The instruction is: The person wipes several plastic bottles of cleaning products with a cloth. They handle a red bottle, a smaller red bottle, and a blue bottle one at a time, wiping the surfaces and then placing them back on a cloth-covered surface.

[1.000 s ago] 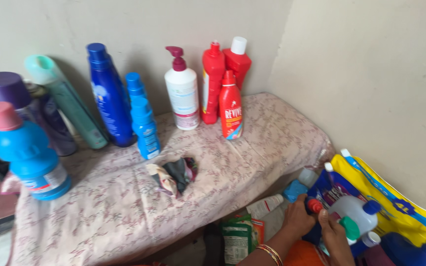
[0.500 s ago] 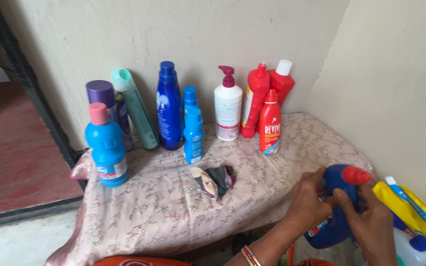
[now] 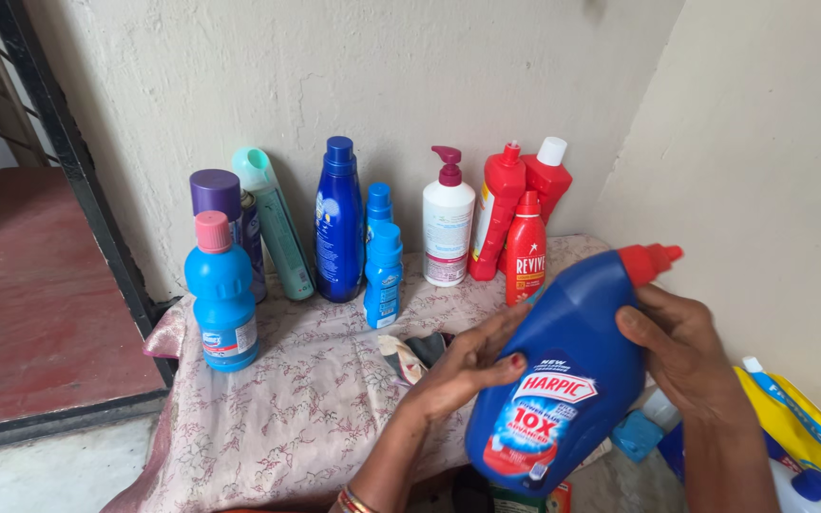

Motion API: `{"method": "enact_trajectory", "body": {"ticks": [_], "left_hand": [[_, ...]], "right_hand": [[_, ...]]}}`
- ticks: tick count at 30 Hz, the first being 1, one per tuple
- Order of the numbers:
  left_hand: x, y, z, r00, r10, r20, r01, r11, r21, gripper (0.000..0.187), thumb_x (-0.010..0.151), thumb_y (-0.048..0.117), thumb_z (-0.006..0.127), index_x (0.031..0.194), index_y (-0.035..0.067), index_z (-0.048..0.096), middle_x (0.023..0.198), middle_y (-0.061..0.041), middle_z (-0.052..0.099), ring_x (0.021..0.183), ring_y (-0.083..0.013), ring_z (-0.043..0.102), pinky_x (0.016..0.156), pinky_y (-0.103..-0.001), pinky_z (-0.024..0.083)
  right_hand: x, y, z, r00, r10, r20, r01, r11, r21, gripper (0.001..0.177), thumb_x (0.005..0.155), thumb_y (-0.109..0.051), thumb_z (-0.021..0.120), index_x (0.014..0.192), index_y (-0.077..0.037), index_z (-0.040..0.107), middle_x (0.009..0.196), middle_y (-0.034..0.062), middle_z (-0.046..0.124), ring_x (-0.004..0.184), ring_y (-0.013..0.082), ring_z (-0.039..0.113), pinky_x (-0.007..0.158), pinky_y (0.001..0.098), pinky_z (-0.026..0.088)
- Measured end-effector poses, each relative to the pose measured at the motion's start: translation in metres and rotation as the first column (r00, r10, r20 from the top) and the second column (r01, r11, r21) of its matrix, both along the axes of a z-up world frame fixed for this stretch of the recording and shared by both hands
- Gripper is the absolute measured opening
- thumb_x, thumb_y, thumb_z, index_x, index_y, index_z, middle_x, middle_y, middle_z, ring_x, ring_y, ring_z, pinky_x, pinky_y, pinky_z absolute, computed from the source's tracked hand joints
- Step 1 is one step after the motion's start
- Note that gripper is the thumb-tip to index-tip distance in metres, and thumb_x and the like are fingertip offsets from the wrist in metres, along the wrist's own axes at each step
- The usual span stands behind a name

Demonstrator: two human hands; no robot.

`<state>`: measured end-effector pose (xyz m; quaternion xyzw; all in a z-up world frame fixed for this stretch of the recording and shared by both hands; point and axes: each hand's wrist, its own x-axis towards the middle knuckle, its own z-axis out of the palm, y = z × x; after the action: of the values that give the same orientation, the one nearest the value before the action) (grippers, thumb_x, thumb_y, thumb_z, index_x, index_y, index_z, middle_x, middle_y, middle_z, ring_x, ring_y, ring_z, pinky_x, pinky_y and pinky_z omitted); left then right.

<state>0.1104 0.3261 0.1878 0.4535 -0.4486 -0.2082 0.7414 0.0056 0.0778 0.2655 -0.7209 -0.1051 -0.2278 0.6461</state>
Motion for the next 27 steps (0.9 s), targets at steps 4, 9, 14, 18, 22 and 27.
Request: {"method": "enact_trajectory", "body": {"ticks": [4, 9, 14, 18, 22, 27], "left_hand": [[0.003, 0.021, -0.031, 0.984, -0.143, -0.101, 0.147, 0.989, 0.028, 0.091, 0.086, 0.037, 0.082, 0.157, -0.005, 0.044, 0.144, -0.021, 0.060, 0.135, -0.0275, 0.053, 0.119, -0.040, 0.038], [0.004, 0.036, -0.062, 0.791, -0.499, -0.355, 0.353, 0.845, -0.401, 0.114, 0.078, 0.054, 0.088, 0.157, -0.008, 0.034, 0.143, -0.021, 0.060, 0.135, -0.0309, 0.055, 0.119, -0.045, 0.043], [-0.006, 0.045, -0.079, 0.755, -0.537, -0.376, 0.352, 0.816, -0.458, 0.123, 0.070, 0.061, 0.086, 0.160, 0.001, 0.027, 0.149, -0.023, 0.053, 0.136, -0.0325, 0.055, 0.114, -0.048, 0.048], [-0.013, 0.055, -0.088, 0.741, -0.529, -0.414, 0.319, 0.819, -0.477, 0.123, 0.069, 0.060, 0.087, 0.158, -0.001, 0.029, 0.147, -0.025, 0.054, 0.132, -0.0349, 0.056, 0.110, -0.050, 0.049], [-0.015, 0.059, -0.085, 0.754, -0.511, -0.412, 0.274, 0.816, -0.509, 0.123, 0.068, 0.059, 0.088, 0.156, -0.004, 0.031, 0.144, -0.027, 0.055, 0.128, -0.0374, 0.058, 0.107, -0.052, 0.051], [-0.016, 0.075, -0.067, 0.801, -0.441, -0.406, 0.178, 0.822, -0.541, 0.122, 0.066, 0.058, 0.090, 0.153, -0.006, 0.033, 0.141, -0.029, 0.056, 0.123, -0.0405, 0.061, 0.102, -0.054, 0.052]], "right_hand": [[0.039, 0.010, -0.007, 0.979, 0.202, -0.003, -0.201, 0.978, 0.056, 0.052, 0.094, -0.023, 0.072, 0.128, 0.015, 0.063, 0.116, 0.0168, 0.072, 0.101, 0.0188, 0.069, 0.089, 0.0332, 0.057], [0.082, 0.037, -0.006, 0.934, 0.353, 0.049, -0.356, 0.930, 0.088, 0.057, 0.093, -0.031, 0.075, 0.129, 0.012, 0.063, 0.112, 0.0159, 0.074, 0.097, 0.0186, 0.072, 0.087, 0.0315, 0.058], [0.114, 0.068, -0.011, 0.893, 0.446, 0.061, -0.450, 0.881, 0.144, 0.052, 0.092, -0.032, 0.080, 0.119, 0.011, 0.069, 0.104, 0.0132, 0.075, 0.091, 0.0169, 0.071, 0.081, 0.0301, 0.059], [0.127, 0.090, -0.018, 0.825, 0.563, 0.055, -0.560, 0.798, 0.221, 0.047, 0.090, -0.032, 0.080, 0.112, 0.009, 0.071, 0.099, 0.0124, 0.075, 0.086, 0.0168, 0.071, 0.077, 0.0300, 0.059], [0.128, 0.108, -0.021, 0.793, 0.608, 0.047, -0.604, 0.772, 0.196, 0.048, 0.091, -0.033, 0.077, 0.115, 0.008, 0.071, 0.100, 0.0109, 0.075, 0.089, 0.0153, 0.072, 0.079, 0.0287, 0.060], [0.134, 0.118, -0.013, 0.846, 0.533, 0.029, -0.533, 0.846, 0.015, 0.071, 0.095, -0.052, 0.070, 0.136, 0.005, 0.058, 0.124, 0.0140, 0.070, 0.112, 0.0185, 0.068, 0.094, 0.0316, 0.058]]}}
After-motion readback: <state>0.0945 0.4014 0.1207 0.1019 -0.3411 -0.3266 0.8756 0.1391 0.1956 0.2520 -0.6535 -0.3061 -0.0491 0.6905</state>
